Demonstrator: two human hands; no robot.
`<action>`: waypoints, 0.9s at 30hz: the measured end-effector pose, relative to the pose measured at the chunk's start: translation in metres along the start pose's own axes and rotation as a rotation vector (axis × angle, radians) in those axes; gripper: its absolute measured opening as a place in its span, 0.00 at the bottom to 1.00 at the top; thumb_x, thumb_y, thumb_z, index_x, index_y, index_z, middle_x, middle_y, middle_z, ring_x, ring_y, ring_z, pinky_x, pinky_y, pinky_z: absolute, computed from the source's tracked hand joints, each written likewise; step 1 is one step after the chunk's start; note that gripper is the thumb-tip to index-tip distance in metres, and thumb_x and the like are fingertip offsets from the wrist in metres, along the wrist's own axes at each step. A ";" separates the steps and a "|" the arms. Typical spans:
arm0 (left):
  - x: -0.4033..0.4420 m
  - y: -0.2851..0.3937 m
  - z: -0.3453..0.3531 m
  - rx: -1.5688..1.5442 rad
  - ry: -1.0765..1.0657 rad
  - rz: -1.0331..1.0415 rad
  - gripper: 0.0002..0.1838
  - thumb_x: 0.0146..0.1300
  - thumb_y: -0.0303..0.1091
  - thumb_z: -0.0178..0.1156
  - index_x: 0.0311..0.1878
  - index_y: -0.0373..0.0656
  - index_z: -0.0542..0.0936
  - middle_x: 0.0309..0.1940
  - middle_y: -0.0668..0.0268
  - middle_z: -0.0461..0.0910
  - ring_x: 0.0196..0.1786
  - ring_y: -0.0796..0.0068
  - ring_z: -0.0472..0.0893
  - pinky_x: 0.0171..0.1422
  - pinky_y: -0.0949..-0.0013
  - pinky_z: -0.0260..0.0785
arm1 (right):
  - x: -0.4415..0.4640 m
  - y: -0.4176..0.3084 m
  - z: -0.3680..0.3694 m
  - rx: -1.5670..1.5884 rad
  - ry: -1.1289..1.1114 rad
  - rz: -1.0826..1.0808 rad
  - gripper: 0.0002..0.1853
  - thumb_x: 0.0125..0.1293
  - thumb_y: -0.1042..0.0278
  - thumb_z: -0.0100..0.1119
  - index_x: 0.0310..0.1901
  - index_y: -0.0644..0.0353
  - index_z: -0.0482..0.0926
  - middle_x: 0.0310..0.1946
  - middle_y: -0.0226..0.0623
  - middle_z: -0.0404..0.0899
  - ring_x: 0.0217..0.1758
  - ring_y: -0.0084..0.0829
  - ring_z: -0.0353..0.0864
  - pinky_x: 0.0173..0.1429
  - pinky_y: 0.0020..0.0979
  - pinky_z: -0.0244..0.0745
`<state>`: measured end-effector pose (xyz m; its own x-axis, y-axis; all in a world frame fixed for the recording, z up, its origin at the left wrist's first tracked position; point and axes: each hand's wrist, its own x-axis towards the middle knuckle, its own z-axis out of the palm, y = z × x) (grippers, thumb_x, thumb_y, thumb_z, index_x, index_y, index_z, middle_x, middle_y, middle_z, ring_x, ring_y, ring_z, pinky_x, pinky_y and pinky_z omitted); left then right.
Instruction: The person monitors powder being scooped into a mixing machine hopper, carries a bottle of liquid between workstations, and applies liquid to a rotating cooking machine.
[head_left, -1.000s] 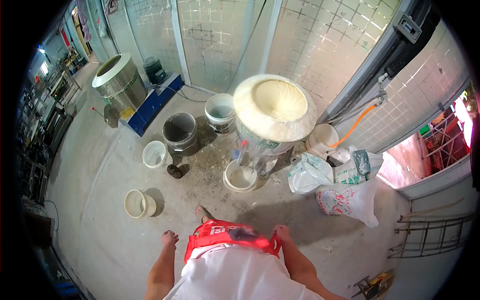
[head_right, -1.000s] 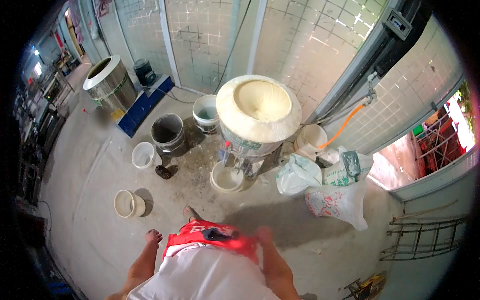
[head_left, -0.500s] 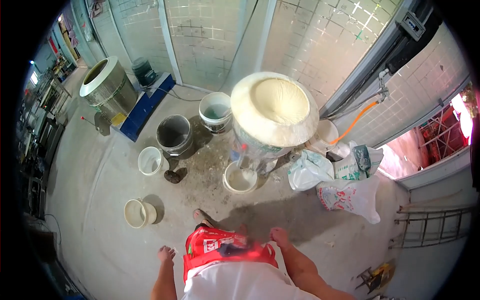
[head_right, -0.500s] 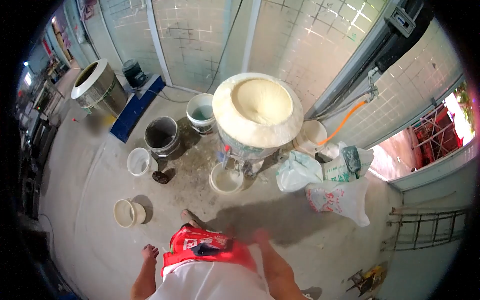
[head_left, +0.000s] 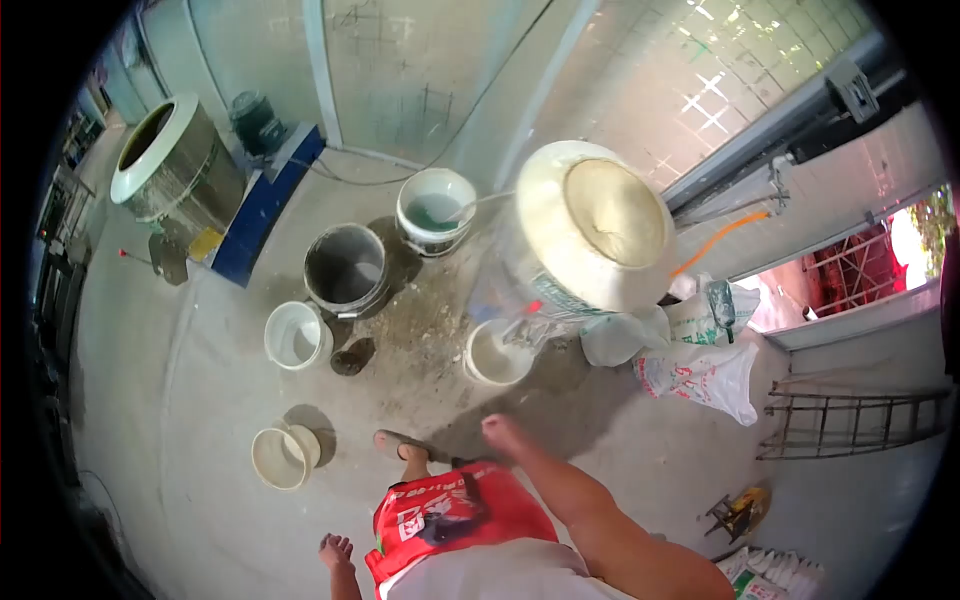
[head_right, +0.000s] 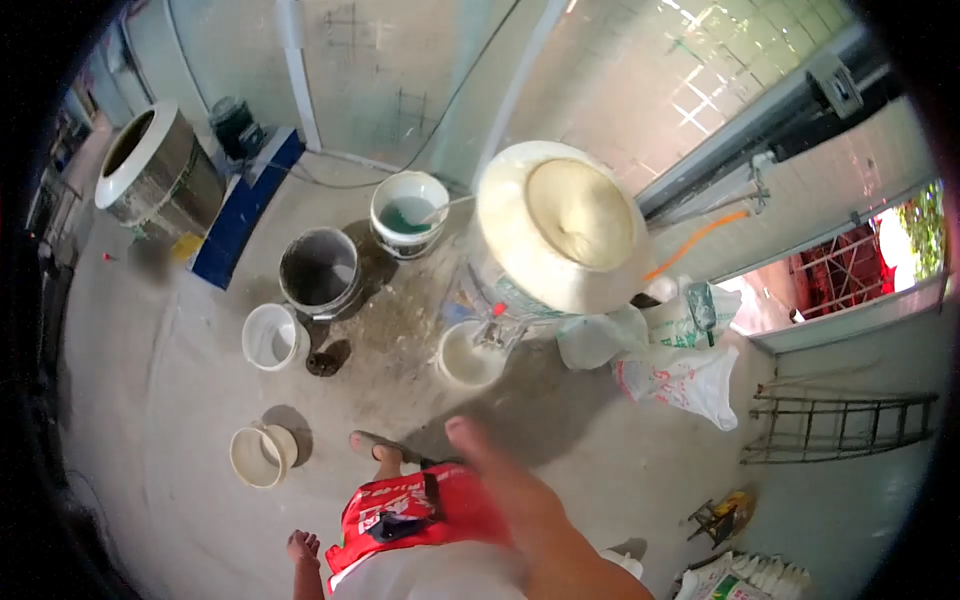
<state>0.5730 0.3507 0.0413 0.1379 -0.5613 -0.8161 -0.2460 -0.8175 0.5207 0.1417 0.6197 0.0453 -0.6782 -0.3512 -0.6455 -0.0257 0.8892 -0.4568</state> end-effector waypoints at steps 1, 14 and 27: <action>0.004 0.009 -0.006 -0.012 -0.020 0.007 0.21 0.51 0.30 0.48 0.51 0.39 0.63 0.35 0.59 0.70 0.32 0.66 0.75 0.27 0.72 0.69 | 0.025 -0.006 0.025 0.151 -0.017 0.014 0.06 0.53 0.69 0.49 0.31 0.59 0.73 0.18 0.31 0.71 0.21 0.23 0.71 0.22 0.25 0.65; 0.048 -0.019 -0.004 -0.164 0.144 -0.210 0.18 0.52 0.29 0.49 0.48 0.40 0.65 0.34 0.61 0.71 0.32 0.67 0.75 0.34 0.70 0.70 | 0.224 -0.169 0.232 -0.076 0.070 -0.285 0.12 0.48 0.72 0.51 0.37 0.59 0.73 0.26 0.42 0.75 0.33 0.38 0.75 0.38 0.34 0.70; 0.078 -0.204 0.005 -0.269 0.460 -0.505 0.19 0.50 0.27 0.50 0.47 0.36 0.64 0.32 0.57 0.72 0.30 0.66 0.75 0.32 0.70 0.70 | 0.467 -0.143 0.445 -0.121 0.020 -0.432 0.19 0.44 0.68 0.58 0.39 0.67 0.69 0.33 0.46 0.72 0.36 0.42 0.72 0.41 0.33 0.66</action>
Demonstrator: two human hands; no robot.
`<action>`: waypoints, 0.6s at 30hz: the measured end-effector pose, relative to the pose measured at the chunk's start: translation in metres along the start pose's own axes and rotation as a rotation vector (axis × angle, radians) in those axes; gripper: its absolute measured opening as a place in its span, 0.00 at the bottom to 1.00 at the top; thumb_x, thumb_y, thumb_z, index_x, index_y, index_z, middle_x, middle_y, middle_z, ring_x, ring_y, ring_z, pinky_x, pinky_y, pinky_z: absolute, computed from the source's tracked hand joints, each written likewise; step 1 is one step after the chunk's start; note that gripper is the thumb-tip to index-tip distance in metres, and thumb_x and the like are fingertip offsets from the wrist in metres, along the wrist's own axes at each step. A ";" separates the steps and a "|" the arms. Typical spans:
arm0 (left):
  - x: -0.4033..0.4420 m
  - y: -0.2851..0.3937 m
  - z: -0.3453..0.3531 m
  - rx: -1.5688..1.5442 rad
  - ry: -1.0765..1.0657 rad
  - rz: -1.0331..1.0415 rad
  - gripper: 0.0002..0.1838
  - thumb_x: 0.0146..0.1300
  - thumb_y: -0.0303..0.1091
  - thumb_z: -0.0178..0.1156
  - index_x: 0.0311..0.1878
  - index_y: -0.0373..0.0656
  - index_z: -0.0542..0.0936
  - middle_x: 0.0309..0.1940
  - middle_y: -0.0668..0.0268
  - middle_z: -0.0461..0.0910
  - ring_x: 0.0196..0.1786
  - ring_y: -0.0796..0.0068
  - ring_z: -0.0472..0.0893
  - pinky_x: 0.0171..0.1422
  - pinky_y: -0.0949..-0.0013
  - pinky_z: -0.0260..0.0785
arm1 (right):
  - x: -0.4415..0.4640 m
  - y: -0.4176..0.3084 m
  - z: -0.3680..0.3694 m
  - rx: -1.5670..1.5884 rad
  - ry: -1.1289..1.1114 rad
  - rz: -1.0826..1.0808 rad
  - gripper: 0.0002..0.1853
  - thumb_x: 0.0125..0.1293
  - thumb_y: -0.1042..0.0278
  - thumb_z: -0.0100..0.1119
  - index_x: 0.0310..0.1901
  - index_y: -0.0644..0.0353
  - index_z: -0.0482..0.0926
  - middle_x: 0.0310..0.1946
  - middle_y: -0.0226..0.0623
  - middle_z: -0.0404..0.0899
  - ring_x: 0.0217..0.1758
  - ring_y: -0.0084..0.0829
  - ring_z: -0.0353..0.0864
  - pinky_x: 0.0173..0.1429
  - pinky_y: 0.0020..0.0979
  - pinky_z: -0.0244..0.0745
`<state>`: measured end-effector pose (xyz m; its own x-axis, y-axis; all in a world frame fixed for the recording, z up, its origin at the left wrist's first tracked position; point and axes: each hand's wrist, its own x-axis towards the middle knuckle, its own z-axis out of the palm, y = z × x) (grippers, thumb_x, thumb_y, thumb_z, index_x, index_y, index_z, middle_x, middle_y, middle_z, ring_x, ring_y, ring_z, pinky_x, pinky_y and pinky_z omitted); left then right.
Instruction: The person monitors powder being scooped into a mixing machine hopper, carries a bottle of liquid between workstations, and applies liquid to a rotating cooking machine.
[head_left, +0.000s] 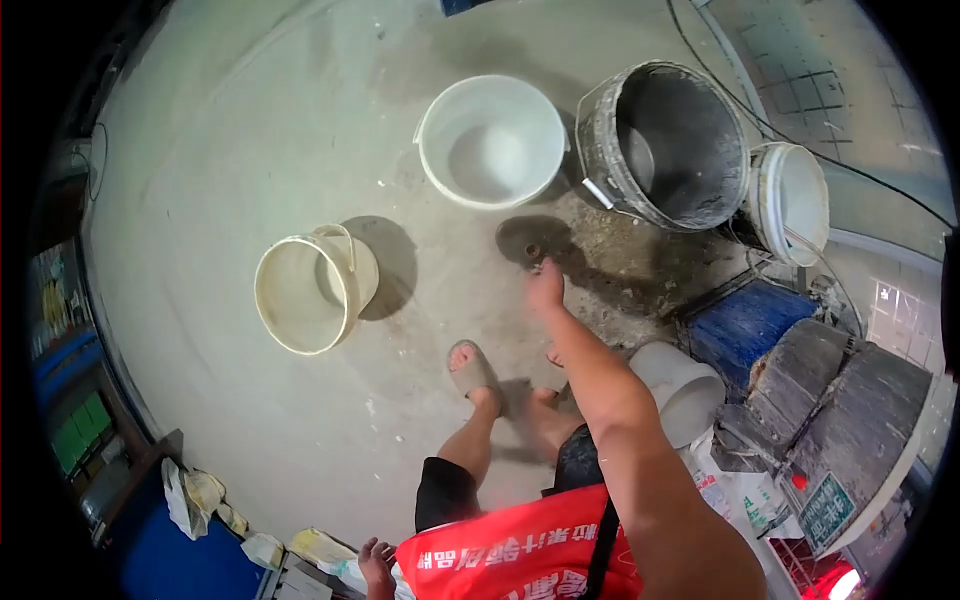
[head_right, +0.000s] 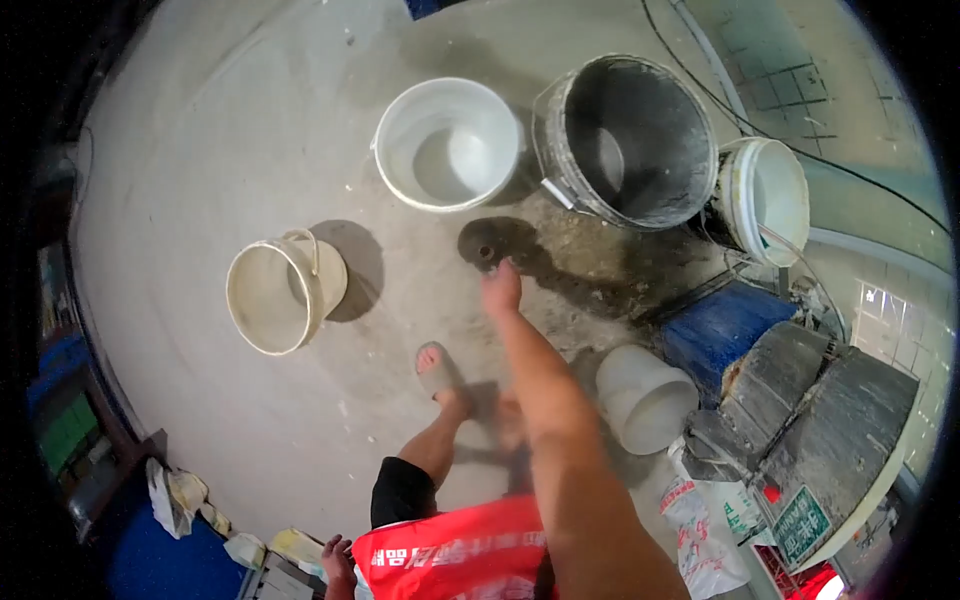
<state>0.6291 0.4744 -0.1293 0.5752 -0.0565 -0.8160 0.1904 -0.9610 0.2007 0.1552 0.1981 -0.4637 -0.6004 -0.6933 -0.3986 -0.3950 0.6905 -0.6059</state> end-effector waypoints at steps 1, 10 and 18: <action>0.003 -0.005 0.001 0.007 -0.001 -0.001 0.19 0.48 0.27 0.50 0.46 0.36 0.66 0.31 0.57 0.73 0.32 0.67 0.75 0.33 0.70 0.69 | 0.004 0.006 0.012 -0.002 0.022 -0.003 0.19 0.44 0.67 0.59 0.38 0.67 0.69 0.32 0.45 0.72 0.36 0.42 0.72 0.40 0.33 0.66; 0.005 0.006 0.025 0.064 -0.066 0.083 0.18 0.52 0.25 0.47 0.48 0.34 0.63 0.32 0.55 0.72 0.30 0.66 0.75 0.32 0.70 0.70 | -0.009 -0.038 0.000 -0.059 0.225 -0.178 0.16 0.46 0.61 0.59 0.32 0.66 0.72 0.32 0.45 0.72 0.45 0.44 0.64 0.49 0.39 0.58; -0.051 0.085 0.025 0.066 -0.208 0.165 0.19 0.51 0.26 0.48 0.49 0.39 0.63 0.35 0.58 0.71 0.32 0.66 0.75 0.30 0.71 0.69 | -0.125 -0.136 -0.205 0.233 0.121 -0.045 0.17 0.51 0.59 0.58 0.23 0.67 0.69 0.18 0.42 0.70 0.23 0.34 0.70 0.30 0.33 0.65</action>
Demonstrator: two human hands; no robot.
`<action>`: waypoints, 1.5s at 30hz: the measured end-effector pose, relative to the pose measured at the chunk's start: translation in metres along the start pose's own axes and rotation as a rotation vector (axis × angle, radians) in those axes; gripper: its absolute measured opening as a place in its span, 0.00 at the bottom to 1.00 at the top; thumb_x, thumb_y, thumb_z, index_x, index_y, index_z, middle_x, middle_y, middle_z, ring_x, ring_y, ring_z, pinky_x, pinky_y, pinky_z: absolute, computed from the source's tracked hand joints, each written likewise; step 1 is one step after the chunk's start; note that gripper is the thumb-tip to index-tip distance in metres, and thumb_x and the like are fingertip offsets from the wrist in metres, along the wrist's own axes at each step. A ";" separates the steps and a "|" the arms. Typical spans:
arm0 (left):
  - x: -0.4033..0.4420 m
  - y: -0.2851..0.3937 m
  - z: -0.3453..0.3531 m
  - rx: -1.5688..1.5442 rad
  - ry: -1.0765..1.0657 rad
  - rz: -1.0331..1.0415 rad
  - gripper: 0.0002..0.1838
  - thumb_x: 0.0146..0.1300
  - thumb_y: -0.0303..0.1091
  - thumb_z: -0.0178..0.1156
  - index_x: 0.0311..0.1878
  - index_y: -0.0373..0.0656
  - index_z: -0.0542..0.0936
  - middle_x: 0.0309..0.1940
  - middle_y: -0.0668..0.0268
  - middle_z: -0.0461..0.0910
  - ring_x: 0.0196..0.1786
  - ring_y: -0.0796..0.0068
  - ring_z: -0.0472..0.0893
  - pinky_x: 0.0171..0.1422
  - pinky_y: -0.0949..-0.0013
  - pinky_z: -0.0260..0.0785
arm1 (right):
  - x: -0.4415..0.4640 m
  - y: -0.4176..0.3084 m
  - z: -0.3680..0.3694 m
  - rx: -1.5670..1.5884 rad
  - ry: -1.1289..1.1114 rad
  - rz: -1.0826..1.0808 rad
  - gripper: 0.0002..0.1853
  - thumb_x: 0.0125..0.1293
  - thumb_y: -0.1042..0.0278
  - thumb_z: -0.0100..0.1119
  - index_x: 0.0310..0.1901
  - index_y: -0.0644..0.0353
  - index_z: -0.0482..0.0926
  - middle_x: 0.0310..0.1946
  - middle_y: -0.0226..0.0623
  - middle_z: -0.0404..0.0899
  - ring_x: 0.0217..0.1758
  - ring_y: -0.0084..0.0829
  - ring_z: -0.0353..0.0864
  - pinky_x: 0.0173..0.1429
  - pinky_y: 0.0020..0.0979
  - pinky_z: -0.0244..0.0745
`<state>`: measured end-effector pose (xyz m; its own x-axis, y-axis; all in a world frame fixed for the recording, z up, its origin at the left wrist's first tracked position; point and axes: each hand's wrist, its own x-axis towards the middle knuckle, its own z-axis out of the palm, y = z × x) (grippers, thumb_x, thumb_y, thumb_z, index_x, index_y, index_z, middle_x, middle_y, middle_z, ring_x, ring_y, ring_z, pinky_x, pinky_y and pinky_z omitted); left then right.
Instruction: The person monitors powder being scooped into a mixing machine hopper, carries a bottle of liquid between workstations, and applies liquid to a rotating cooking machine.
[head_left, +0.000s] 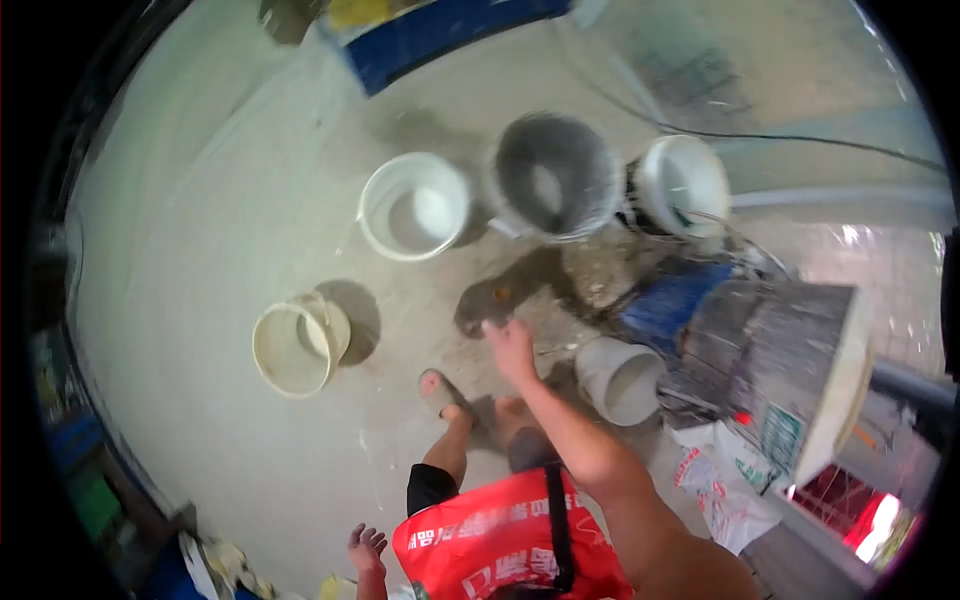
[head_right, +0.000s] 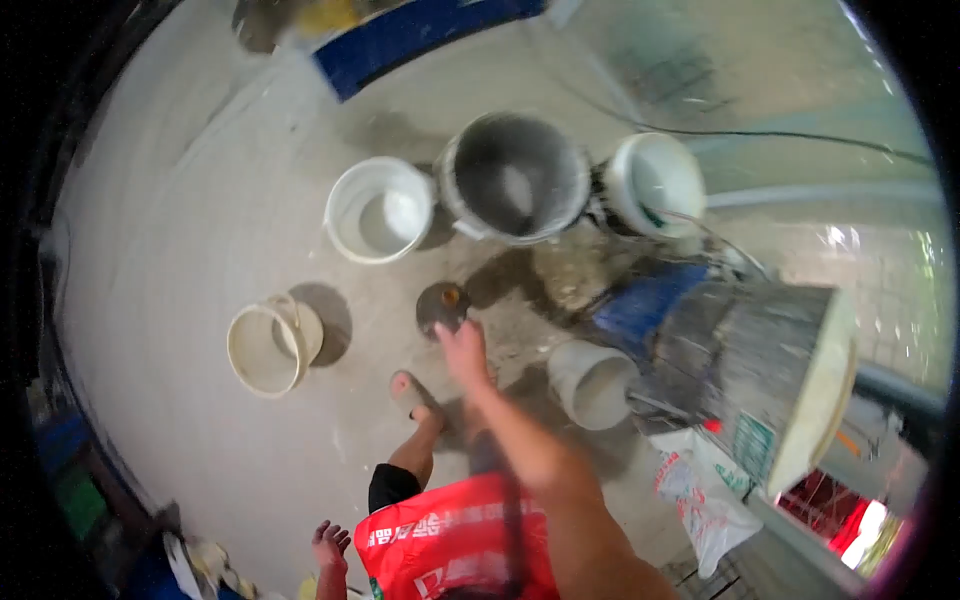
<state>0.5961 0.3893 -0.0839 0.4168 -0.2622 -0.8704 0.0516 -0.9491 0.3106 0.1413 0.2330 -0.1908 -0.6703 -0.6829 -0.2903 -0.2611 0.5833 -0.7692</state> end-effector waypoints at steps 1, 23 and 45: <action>-0.007 0.012 0.000 0.006 -0.031 0.028 0.19 0.51 0.26 0.48 0.49 0.39 0.63 0.35 0.58 0.71 0.32 0.66 0.75 0.30 0.71 0.69 | -0.019 -0.010 -0.034 0.061 -0.004 0.059 0.16 0.52 0.59 0.57 0.24 0.67 0.70 0.18 0.41 0.71 0.24 0.30 0.69 0.30 0.32 0.65; -0.163 0.092 0.167 0.186 -0.560 0.421 0.16 0.51 0.29 0.48 0.46 0.41 0.66 0.23 0.67 0.68 0.22 0.75 0.71 0.19 0.78 0.61 | -0.341 -0.090 -0.696 0.378 0.875 0.015 0.13 0.59 0.65 0.47 0.20 0.59 0.64 0.12 0.24 0.62 0.15 0.15 0.61 0.21 0.19 0.57; -0.277 -0.134 0.177 0.115 -0.260 0.310 0.19 0.55 0.33 0.46 0.51 0.39 0.64 0.37 0.60 0.70 0.36 0.65 0.75 0.31 0.71 0.69 | -0.289 0.039 -0.868 -0.440 0.424 0.077 0.21 0.52 0.51 0.51 0.26 0.67 0.72 0.23 0.51 0.73 0.31 0.49 0.72 0.35 0.39 0.65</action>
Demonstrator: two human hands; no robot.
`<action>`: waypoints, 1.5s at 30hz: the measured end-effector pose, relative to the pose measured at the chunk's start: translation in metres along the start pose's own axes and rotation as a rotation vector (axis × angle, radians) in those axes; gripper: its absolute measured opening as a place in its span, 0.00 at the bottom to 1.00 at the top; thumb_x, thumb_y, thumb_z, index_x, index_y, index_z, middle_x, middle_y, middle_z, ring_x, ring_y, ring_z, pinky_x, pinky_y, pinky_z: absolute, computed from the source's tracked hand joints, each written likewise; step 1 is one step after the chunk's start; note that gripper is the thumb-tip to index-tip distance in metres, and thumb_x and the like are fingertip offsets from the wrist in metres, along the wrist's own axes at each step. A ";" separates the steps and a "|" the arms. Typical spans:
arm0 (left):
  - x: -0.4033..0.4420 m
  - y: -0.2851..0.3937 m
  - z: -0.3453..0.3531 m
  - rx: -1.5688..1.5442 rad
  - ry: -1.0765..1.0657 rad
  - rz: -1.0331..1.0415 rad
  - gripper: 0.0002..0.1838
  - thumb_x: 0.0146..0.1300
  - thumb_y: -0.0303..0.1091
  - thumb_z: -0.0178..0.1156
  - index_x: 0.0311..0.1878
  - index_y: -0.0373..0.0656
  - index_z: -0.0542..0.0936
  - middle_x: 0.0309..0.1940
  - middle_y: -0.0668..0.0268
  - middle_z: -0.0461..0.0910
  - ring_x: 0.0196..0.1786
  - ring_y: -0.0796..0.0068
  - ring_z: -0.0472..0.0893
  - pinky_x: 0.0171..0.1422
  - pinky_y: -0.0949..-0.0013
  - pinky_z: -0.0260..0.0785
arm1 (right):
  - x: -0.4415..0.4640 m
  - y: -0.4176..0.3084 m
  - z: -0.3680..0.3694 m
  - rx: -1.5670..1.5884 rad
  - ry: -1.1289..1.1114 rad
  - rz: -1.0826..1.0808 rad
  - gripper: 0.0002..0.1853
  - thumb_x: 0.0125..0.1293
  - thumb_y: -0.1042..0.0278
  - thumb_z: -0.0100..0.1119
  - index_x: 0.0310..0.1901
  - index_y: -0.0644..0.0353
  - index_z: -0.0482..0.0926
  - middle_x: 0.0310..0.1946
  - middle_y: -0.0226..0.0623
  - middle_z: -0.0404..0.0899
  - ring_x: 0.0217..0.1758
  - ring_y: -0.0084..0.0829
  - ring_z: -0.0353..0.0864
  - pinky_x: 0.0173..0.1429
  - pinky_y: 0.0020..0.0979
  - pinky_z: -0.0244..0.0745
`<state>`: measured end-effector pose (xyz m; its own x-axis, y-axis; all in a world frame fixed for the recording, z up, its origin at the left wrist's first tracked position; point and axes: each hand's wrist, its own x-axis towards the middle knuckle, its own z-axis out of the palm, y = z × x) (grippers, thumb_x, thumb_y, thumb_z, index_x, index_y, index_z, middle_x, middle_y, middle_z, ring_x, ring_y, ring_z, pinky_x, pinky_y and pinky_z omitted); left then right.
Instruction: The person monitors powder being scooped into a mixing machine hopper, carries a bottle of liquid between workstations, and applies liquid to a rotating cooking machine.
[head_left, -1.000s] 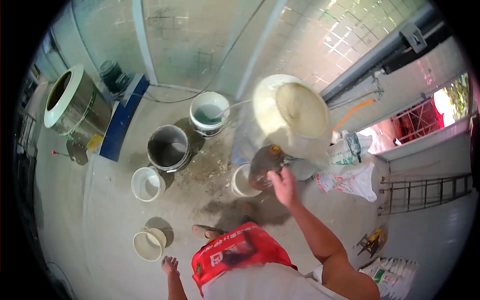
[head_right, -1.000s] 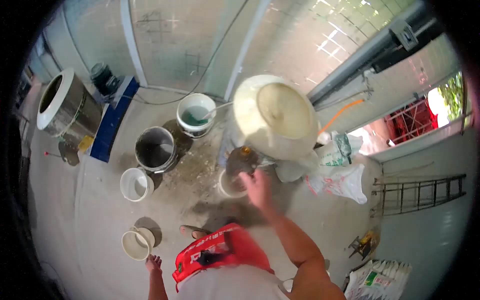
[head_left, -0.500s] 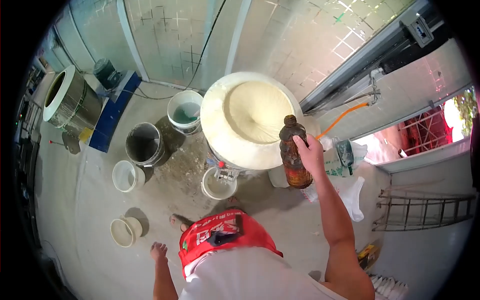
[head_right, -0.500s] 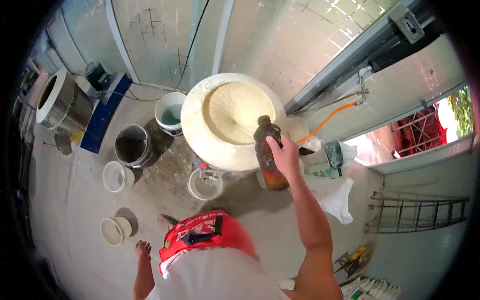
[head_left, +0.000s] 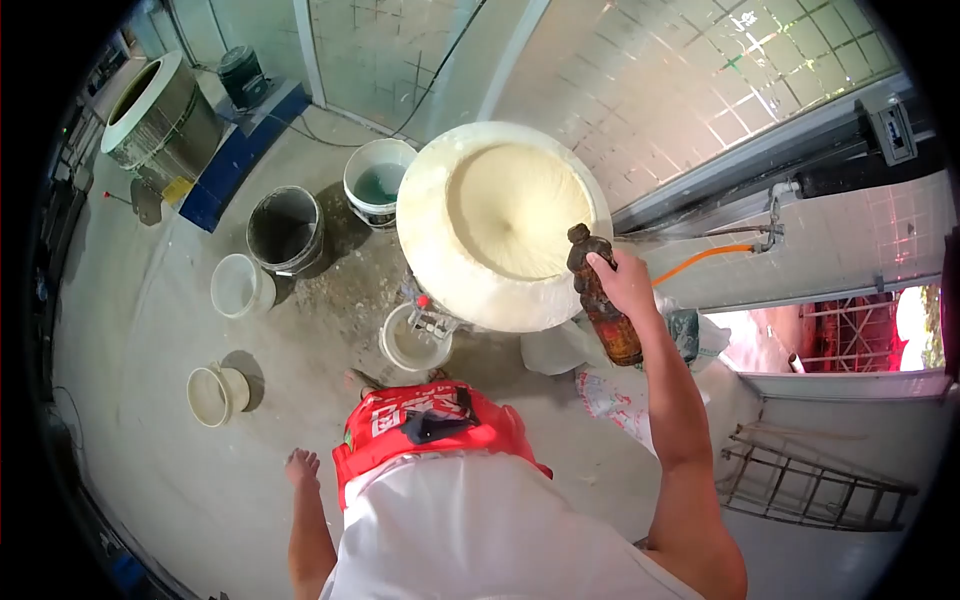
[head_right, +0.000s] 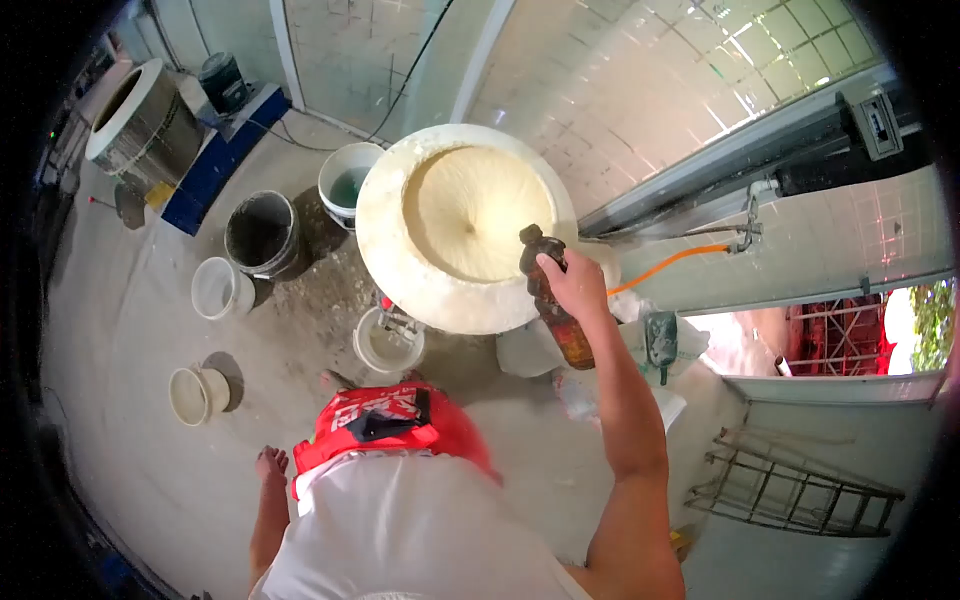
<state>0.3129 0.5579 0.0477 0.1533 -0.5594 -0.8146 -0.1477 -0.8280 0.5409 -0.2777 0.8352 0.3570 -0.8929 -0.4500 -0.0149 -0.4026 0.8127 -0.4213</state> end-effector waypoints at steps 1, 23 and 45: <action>-0.004 0.005 0.007 -0.011 -0.005 0.017 0.20 0.55 0.33 0.46 0.52 0.39 0.63 0.37 0.60 0.70 0.36 0.66 0.75 0.31 0.71 0.69 | 0.002 -0.001 -0.001 0.006 -0.014 0.005 0.21 0.52 0.51 0.50 0.26 0.67 0.72 0.24 0.51 0.73 0.31 0.49 0.72 0.35 0.39 0.65; 0.000 -0.023 -0.003 -0.004 0.022 0.021 0.19 0.55 0.32 0.46 0.51 0.39 0.64 0.36 0.60 0.70 0.36 0.66 0.75 0.30 0.71 0.69 | 0.011 0.009 -0.005 -0.181 -0.100 -0.045 0.23 0.51 0.48 0.49 0.28 0.66 0.74 0.27 0.52 0.74 0.35 0.49 0.72 0.41 0.40 0.66; -0.015 -0.017 0.003 -0.019 0.033 0.041 0.21 0.53 0.31 0.46 0.52 0.39 0.64 0.36 0.62 0.71 0.36 0.67 0.75 0.31 0.72 0.69 | 0.017 0.008 -0.002 -0.201 -0.056 -0.070 0.22 0.50 0.50 0.52 0.25 0.69 0.74 0.24 0.54 0.73 0.31 0.50 0.73 0.35 0.40 0.66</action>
<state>0.3102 0.5803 0.0502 0.1796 -0.5936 -0.7845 -0.1357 -0.8048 0.5779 -0.2962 0.8353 0.3552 -0.8508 -0.5236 -0.0447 -0.5006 0.8334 -0.2342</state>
